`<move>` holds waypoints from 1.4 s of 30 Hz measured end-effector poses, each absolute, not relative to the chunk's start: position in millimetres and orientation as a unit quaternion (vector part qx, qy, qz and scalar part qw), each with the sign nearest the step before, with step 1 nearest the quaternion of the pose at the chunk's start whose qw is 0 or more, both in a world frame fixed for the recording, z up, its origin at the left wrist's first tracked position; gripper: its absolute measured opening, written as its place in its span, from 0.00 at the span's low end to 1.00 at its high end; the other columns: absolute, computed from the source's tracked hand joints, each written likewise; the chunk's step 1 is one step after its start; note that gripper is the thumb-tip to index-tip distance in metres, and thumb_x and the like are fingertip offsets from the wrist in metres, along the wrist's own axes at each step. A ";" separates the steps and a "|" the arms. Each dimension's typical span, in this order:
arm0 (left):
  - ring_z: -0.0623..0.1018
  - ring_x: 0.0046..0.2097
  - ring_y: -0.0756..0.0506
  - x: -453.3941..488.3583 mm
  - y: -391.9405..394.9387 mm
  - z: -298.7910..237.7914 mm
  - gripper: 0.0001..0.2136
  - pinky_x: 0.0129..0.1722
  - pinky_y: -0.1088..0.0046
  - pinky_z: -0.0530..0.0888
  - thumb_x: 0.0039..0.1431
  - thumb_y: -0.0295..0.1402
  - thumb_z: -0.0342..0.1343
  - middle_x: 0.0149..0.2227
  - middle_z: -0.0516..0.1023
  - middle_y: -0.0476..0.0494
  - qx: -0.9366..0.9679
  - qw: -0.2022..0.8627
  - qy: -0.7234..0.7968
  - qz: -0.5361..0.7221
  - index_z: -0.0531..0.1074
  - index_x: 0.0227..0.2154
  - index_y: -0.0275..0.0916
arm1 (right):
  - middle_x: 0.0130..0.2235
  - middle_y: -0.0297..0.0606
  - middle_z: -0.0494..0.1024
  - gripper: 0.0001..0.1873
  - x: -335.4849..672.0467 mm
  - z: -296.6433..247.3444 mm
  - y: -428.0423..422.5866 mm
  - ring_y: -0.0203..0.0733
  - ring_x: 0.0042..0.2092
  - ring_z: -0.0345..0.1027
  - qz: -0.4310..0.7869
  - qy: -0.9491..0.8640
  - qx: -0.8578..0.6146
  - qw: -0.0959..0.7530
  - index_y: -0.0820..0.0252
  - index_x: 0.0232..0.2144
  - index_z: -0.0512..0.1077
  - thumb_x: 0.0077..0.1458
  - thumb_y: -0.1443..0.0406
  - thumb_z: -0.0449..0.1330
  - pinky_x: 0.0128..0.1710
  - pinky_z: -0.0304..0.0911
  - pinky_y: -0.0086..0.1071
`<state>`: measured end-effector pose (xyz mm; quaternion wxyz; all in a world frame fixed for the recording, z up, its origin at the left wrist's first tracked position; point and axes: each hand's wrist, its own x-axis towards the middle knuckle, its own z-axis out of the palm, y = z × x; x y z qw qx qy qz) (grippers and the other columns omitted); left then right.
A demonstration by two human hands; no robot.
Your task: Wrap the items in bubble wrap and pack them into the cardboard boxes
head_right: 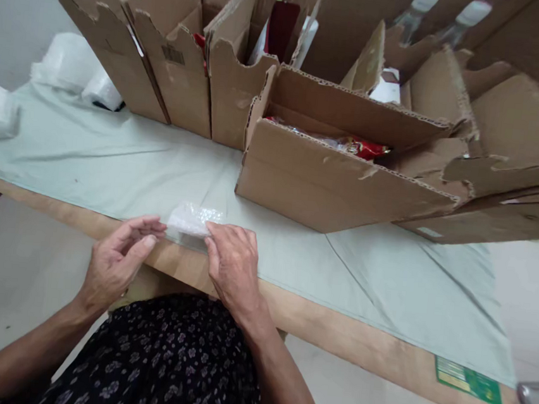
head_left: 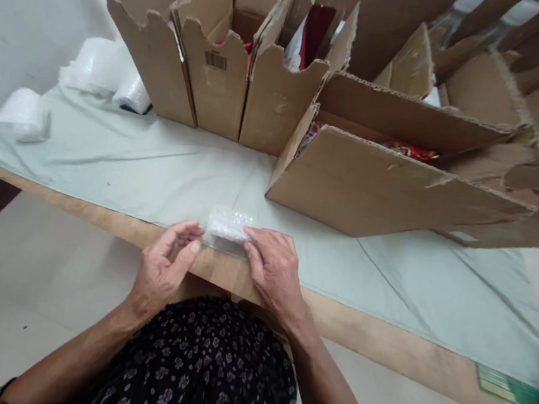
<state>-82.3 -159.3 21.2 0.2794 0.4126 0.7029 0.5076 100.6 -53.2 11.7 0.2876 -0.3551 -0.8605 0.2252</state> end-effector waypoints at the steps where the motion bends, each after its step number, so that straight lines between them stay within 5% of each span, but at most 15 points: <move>1: 0.83 0.50 0.42 -77.0 -162.4 24.2 0.18 0.55 0.62 0.79 0.66 0.40 0.60 0.50 0.83 0.39 0.382 0.341 0.687 0.516 0.75 0.54 0.37 | 0.47 0.41 0.84 0.13 101.3 13.6 -56.2 0.47 0.48 0.76 0.262 -0.838 -0.371 0.302 0.55 0.51 0.77 0.70 0.66 0.55 0.50 0.68 0.43; 4: 0.82 0.54 0.40 -61.0 -159.9 28.8 0.21 0.58 0.60 0.78 0.62 0.40 0.62 0.54 0.82 0.37 0.333 0.474 0.623 0.525 0.74 0.56 0.37 | 0.45 0.39 0.84 0.13 103.7 18.1 -71.1 0.46 0.46 0.76 0.377 -0.774 -0.401 0.313 0.54 0.50 0.77 0.69 0.63 0.55 0.48 0.70 0.40; 9: 0.83 0.48 0.43 -47.8 -141.0 30.1 0.15 0.50 0.68 0.80 0.63 0.38 0.61 0.47 0.84 0.41 0.348 0.484 0.596 0.538 0.74 0.50 0.38 | 0.49 0.39 0.81 0.10 120.1 18.0 -87.3 0.47 0.51 0.73 0.446 -0.735 -0.396 0.321 0.52 0.48 0.76 0.66 0.61 0.59 0.55 0.67 0.43; 15: 0.82 0.42 0.46 -40.2 -138.0 34.3 0.12 0.44 0.72 0.78 0.61 0.29 0.57 0.42 0.84 0.48 0.555 0.439 0.592 0.385 0.78 0.46 0.43 | 0.65 0.45 0.70 0.44 165.8 32.7 -78.0 0.49 0.57 0.71 0.550 -0.693 -0.368 0.286 0.51 0.68 0.61 0.54 0.52 0.70 0.58 0.67 0.42; 17: 0.82 0.41 0.47 -34.1 -137.8 33.3 0.11 0.43 0.73 0.78 0.61 0.28 0.56 0.41 0.84 0.49 0.608 0.415 0.576 0.356 0.77 0.45 0.43 | 0.57 0.42 0.78 0.33 174.5 40.6 -75.8 0.46 0.52 0.74 0.558 -0.695 -0.373 0.259 0.53 0.61 0.69 0.55 0.56 0.69 0.54 0.69 0.38; 20: 0.82 0.36 0.48 -28.1 -130.8 35.9 0.10 0.37 0.76 0.78 0.62 0.28 0.57 0.37 0.83 0.51 0.680 0.365 0.535 0.343 0.76 0.45 0.44 | 0.36 0.33 0.80 0.07 182.7 51.0 -73.0 0.39 0.38 0.72 0.521 -0.711 -0.410 0.236 0.56 0.41 0.76 0.58 0.64 0.63 0.40 0.67 0.31; 22: 0.83 0.41 0.46 -29.2 -118.8 46.2 0.14 0.40 0.74 0.80 0.63 0.30 0.59 0.43 0.82 0.47 0.729 0.276 0.510 0.363 0.74 0.51 0.44 | 0.31 0.31 0.78 0.02 190.6 59.0 -69.9 0.37 0.34 0.70 0.477 -0.730 -0.425 0.243 0.57 0.35 0.75 0.58 0.66 0.62 0.36 0.65 0.30; 28: 0.65 0.71 0.31 -40.0 -43.3 101.7 0.33 0.69 0.47 0.65 0.61 0.30 0.64 0.67 0.67 0.30 0.759 -0.100 0.481 0.427 0.61 0.67 0.39 | 0.35 0.30 0.81 0.05 239.3 106.8 -49.5 0.36 0.35 0.75 0.323 -0.795 -0.404 0.317 0.53 0.40 0.76 0.61 0.67 0.64 0.36 0.69 0.27; 31: 0.63 0.72 0.28 -36.3 -10.3 109.9 0.30 0.69 0.43 0.64 0.60 0.27 0.63 0.68 0.66 0.28 0.752 -0.142 0.480 0.429 0.63 0.65 0.37 | 0.40 0.31 0.83 0.11 265.6 142.5 -31.0 0.39 0.39 0.78 0.197 -0.776 -0.424 0.423 0.48 0.45 0.78 0.60 0.66 0.66 0.39 0.71 0.30; 35: 0.67 0.70 0.29 -27.0 -2.9 93.5 0.16 0.66 0.44 0.69 0.60 0.21 0.60 0.66 0.67 0.30 0.745 -0.111 0.473 0.457 0.71 0.50 0.38 | 0.43 0.35 0.82 0.13 284.9 191.0 7.7 0.46 0.42 0.76 0.035 -0.706 -0.480 0.520 0.47 0.45 0.79 0.56 0.61 0.71 0.44 0.71 0.40; 42: 0.67 0.68 0.29 -22.6 -11.4 71.0 0.12 0.62 0.43 0.71 0.58 0.19 0.61 0.66 0.68 0.33 0.733 -0.118 0.464 0.483 0.73 0.42 0.40 | 0.37 0.34 0.83 0.09 268.4 226.5 81.6 0.45 0.37 0.74 0.002 -0.908 -0.396 0.140 0.53 0.41 0.78 0.59 0.66 0.59 0.37 0.64 0.37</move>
